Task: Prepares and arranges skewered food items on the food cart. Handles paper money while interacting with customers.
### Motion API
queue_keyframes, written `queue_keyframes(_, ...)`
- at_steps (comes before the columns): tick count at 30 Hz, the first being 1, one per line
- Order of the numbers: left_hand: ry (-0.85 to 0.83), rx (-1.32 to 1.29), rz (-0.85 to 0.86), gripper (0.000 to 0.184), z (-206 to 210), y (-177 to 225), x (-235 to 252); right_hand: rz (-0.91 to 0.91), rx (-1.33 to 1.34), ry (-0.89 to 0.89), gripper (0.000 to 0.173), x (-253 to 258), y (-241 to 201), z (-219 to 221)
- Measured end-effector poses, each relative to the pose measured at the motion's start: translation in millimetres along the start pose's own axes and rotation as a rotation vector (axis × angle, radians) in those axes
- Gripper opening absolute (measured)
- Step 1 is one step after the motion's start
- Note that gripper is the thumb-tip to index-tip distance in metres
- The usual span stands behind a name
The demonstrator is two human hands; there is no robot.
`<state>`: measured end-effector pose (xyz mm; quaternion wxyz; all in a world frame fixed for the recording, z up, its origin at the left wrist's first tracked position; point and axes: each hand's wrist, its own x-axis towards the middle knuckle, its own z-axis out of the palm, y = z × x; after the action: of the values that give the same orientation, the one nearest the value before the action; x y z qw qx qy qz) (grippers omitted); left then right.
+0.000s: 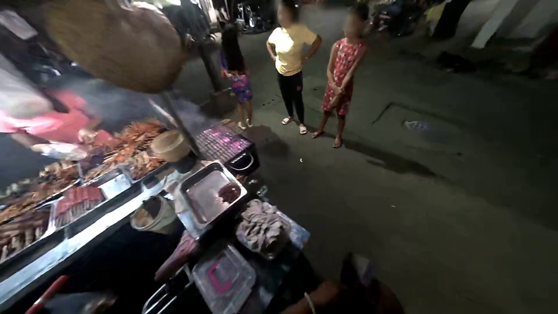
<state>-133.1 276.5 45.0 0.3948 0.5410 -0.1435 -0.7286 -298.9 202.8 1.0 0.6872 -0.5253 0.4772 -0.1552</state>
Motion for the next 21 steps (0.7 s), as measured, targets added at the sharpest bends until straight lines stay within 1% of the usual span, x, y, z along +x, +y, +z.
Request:
queue_keyframes(2,-0.033,0.060,-0.040,0.030,30.7,39.6,31.9,-0.040,-0.240,0.136,0.035,31.7,-39.4,-30.8)
queue_keyframes(4,-0.045,0.068,-0.023,0.026,44.6,63.7,63.8,-0.063,-0.316,0.202,0.032,57.5,-71.6,-52.7)
queue_keyframes(5,-0.061,0.059,-0.004,0.023,44.0,71.9,80.7,-0.062,-0.320,0.190,0.031,72.1,-81.8,-62.0)
queue_keyframes(7,-0.099,0.028,0.003,0.019,37.0,89.1,113.3,-0.043,-0.332,0.123,0.036,105.6,-93.1,-80.4)
queue_keyframes(9,-0.089,0.013,-0.057,0.026,32.9,115.1,134.9,-0.002,-0.339,0.055,0.036,138.8,-105.0,-90.9)
queue_keyframes(10,-0.049,0.002,-0.094,0.030,32.0,128.9,146.5,0.034,-0.349,0.020,0.033,156.1,-113.4,-94.1)
queue_keyframes(12,0.048,-0.080,-0.079,0.028,20.2,143.3,187.4,0.051,-0.377,-0.004,0.032,196.6,-129.6,-101.0)
queue_keyframes(14,0.091,-0.242,0.010,0.025,2.1,161.8,236.8,-0.042,-0.393,0.039,0.031,245.3,-141.3,-115.2)
queue_keyframes(15,0.114,-0.292,0.046,0.024,-7.4,178.3,259.7,-0.089,-0.384,0.077,0.033,270.7,-145.7,-123.7)
queue_keyframes(17,0.144,-0.347,0.098,0.026,-27.9,219.3,302.5,-0.116,-0.338,0.146,0.034,320.4,-162.8,-138.7)
queue_keyframes(19,0.143,-0.340,0.123,0.024,-43.7,264.2,335.3,-0.122,-0.282,0.171,0.037,367.0,-189.5,-143.6)
queue_keyframes(21,0.111,-0.283,0.152,0.024,-54.9,303.8,365.0,-0.167,-0.255,0.160,0.042,416.5,-220.2,-142.1)
